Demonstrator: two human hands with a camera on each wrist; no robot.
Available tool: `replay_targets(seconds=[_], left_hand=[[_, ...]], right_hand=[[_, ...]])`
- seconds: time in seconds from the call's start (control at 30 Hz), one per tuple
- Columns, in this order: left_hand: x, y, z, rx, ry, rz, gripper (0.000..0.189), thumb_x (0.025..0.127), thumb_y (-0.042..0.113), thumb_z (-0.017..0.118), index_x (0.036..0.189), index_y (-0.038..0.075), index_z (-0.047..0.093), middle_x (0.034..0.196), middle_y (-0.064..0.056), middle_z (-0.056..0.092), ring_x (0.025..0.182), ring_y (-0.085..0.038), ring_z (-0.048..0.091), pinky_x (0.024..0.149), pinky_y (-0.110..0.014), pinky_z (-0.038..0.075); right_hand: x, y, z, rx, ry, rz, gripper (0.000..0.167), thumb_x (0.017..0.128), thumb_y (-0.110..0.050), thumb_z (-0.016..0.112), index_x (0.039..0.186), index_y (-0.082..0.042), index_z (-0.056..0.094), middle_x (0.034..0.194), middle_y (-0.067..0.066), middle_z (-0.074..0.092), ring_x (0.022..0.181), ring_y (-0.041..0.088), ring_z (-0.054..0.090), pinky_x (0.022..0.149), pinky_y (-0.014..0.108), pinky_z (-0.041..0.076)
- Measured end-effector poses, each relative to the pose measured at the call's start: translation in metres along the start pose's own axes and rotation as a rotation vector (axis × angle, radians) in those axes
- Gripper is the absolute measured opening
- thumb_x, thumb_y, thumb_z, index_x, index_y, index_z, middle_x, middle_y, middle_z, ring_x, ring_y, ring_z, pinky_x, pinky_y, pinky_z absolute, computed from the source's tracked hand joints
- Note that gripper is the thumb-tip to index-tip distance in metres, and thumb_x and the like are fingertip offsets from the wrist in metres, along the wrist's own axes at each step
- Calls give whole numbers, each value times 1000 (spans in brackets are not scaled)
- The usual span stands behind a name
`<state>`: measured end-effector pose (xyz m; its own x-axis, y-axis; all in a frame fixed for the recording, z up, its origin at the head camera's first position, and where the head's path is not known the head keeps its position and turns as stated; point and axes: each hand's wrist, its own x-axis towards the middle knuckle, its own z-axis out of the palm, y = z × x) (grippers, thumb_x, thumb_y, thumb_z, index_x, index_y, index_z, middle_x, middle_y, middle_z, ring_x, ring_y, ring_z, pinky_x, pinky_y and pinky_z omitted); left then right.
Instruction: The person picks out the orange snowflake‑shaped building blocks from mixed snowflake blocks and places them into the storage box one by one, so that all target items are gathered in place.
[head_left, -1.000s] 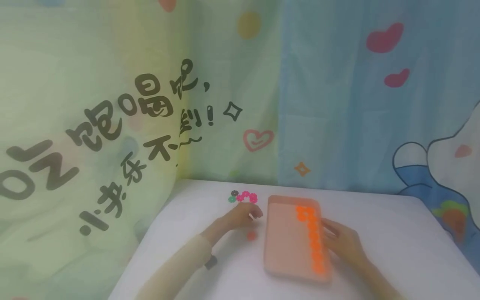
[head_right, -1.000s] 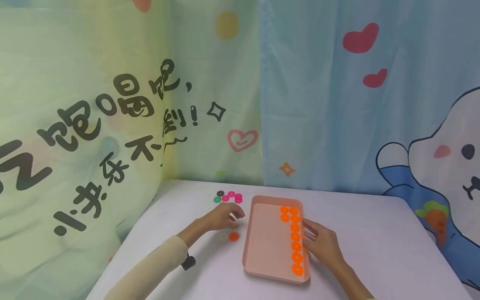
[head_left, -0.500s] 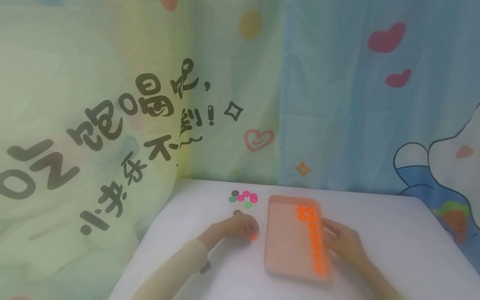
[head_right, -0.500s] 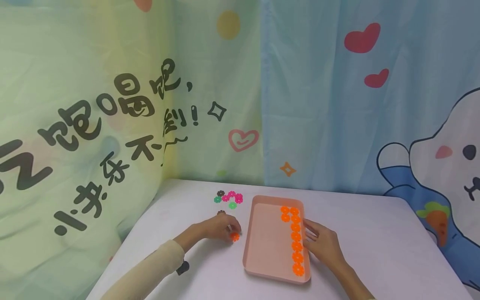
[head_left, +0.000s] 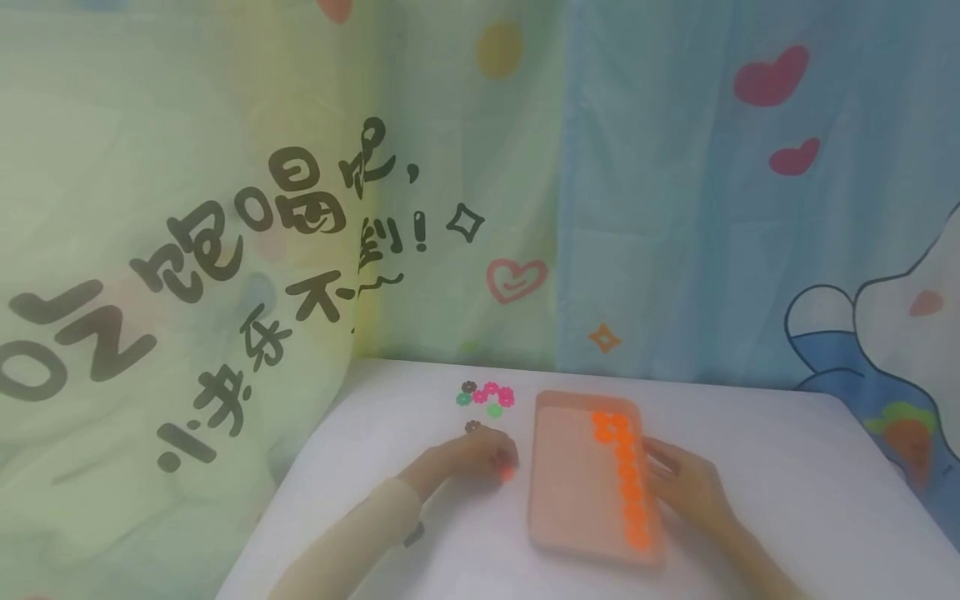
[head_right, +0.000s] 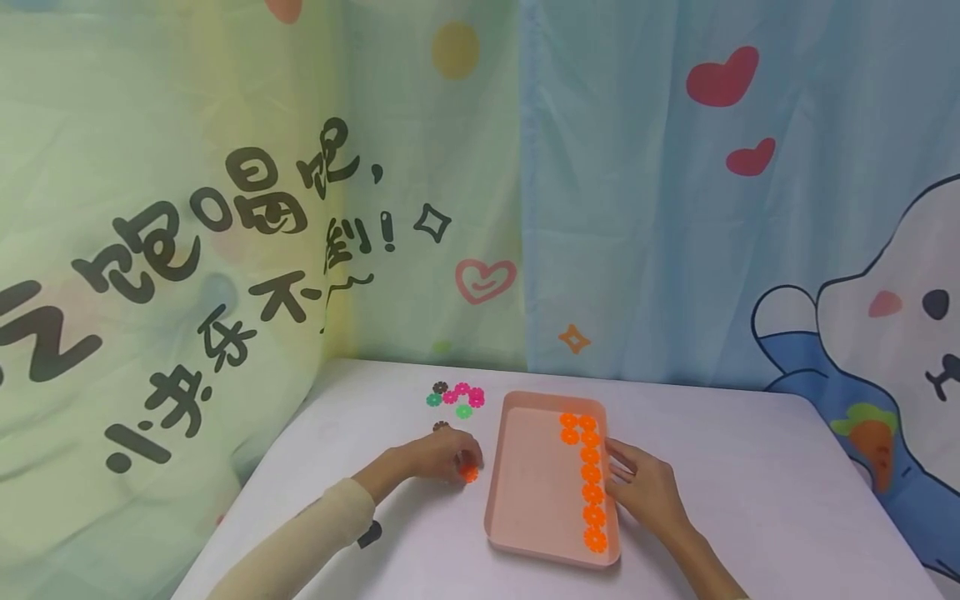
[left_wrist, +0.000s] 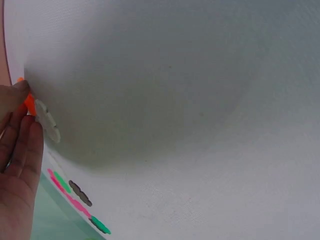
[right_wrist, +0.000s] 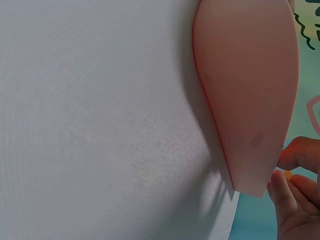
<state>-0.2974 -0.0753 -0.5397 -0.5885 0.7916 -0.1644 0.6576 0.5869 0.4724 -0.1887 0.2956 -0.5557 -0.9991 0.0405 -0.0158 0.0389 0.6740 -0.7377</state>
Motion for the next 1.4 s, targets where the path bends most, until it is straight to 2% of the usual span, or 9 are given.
replay_targets(seconds=[0.13, 0.23, 0.4, 0.53, 0.73, 0.83, 1.03, 1.23, 1.4], left_hand=[[2, 4, 3, 36, -14, -63, 35, 82, 12, 76, 113, 22, 63, 106, 12, 62, 103, -7, 56, 94, -28, 46], [3, 6, 6, 71, -19, -84, 37, 82, 14, 76, 115, 22, 63, 109, 12, 61, 106, -8, 55, 97, -29, 45], [2, 10, 7, 79, -22, -102, 36, 81, 15, 77, 113, 22, 63, 104, 13, 59, 99, -6, 54, 95, -27, 45], [3, 10, 7, 118, -9, -82, 34, 81, 13, 76, 111, 22, 63, 101, 11, 55, 93, -5, 52, 90, -25, 47], [4, 9, 6, 170, 38, -44, 33, 83, 9, 72, 113, 19, 64, 102, 9, 52, 96, -6, 51, 92, -23, 45], [4, 10, 4, 153, 45, -52, 29, 87, 10, 70, 114, 20, 64, 102, 10, 53, 99, -6, 53, 93, -23, 45], [3, 13, 1, 51, 41, -105, 24, 92, 17, 66, 115, 21, 63, 105, 12, 59, 106, -8, 56, 95, -27, 46], [1, 19, -2, 55, 47, -130, 25, 91, 17, 69, 115, 22, 65, 104, 13, 61, 105, -8, 56, 94, -28, 46], [-3, 25, -7, 48, 52, -147, 26, 91, 18, 69, 116, 22, 66, 108, 11, 62, 109, -10, 56, 97, -31, 46]], right_hand=[[-5, -8, -1, -5, 5, -10, 81, 84, -63, 63, 144, -11, 46, 145, 15, 47, 133, 40, 42, 99, 56, 42], [-8, -12, -2, 6, -13, 10, 81, 85, -62, 63, 145, -11, 45, 146, 15, 45, 134, 40, 40, 99, 57, 41], [-9, -14, -2, 27, -32, 35, 82, 84, -63, 63, 146, -12, 44, 147, 15, 44, 135, 40, 39, 99, 57, 41], [-8, -12, 0, 32, -23, 34, 83, 82, -64, 64, 145, -13, 46, 147, 14, 45, 134, 40, 40, 99, 57, 41], [-4, -6, 0, 13, -16, 15, 83, 83, -64, 63, 145, -13, 45, 146, 13, 46, 134, 39, 40, 99, 56, 41], [-3, -7, -1, 9, -23, 29, 83, 83, -64, 63, 146, -13, 44, 147, 13, 45, 135, 39, 40, 99, 57, 41], [-4, -10, -2, 4, -38, 51, 81, 85, -62, 62, 147, -15, 42, 149, 13, 43, 136, 39, 37, 100, 58, 39], [-4, -11, -2, -4, -38, 59, 78, 87, -60, 62, 148, -16, 41, 149, 13, 42, 136, 39, 36, 100, 59, 38], [-4, -10, -2, -9, -29, 49, 80, 85, -64, 60, 147, -15, 43, 148, 14, 43, 135, 40, 38, 100, 59, 39]])
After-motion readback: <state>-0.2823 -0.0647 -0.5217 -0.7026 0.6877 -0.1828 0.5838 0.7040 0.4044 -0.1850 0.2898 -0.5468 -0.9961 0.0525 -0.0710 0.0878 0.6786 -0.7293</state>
